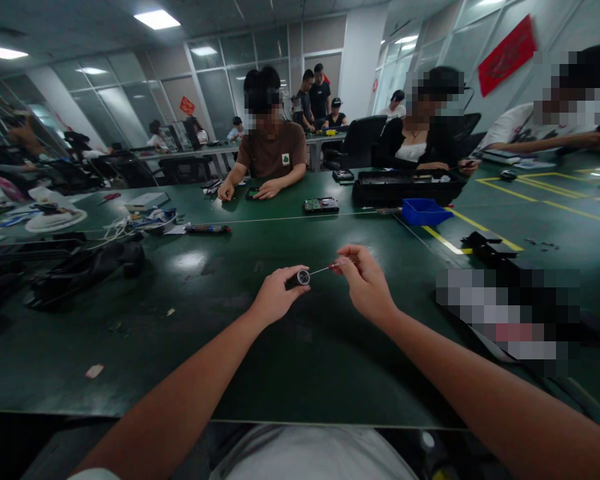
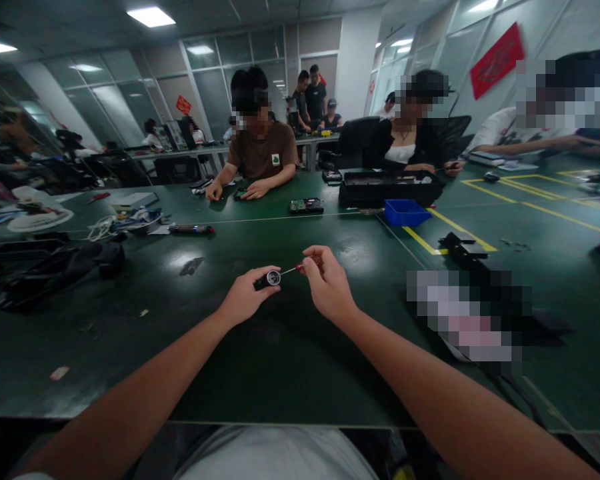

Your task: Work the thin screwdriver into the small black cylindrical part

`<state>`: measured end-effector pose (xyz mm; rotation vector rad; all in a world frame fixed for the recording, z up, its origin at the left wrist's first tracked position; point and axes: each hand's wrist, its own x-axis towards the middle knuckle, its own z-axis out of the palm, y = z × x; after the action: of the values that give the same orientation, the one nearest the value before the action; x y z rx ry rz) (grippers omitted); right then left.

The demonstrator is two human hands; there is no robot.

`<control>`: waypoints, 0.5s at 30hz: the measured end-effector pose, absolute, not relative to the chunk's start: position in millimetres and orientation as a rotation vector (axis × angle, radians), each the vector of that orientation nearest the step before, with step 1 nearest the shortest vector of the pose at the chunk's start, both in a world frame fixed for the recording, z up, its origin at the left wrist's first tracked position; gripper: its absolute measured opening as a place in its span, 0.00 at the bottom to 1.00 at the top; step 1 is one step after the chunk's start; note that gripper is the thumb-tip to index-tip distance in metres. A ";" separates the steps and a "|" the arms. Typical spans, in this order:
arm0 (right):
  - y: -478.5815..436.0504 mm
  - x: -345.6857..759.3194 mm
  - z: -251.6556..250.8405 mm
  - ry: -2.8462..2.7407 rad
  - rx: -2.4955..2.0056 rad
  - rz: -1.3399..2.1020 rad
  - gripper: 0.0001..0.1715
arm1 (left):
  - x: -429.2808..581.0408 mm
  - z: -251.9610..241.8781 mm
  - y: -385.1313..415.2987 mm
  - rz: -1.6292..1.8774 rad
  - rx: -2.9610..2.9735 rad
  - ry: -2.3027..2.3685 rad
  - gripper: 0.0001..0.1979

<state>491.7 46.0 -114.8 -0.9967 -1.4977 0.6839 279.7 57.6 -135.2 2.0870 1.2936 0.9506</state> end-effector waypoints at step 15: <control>57.6 493.1 -119.1 -1.246 -0.997 0.845 0.15 | 281.0 -128.7 55.8 0.925 2.157 1.267 0.20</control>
<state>493.1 57.6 -119.1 -0.9973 -1.2459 0.8454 281.0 55.8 -128.7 2.1569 1.2669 0.9254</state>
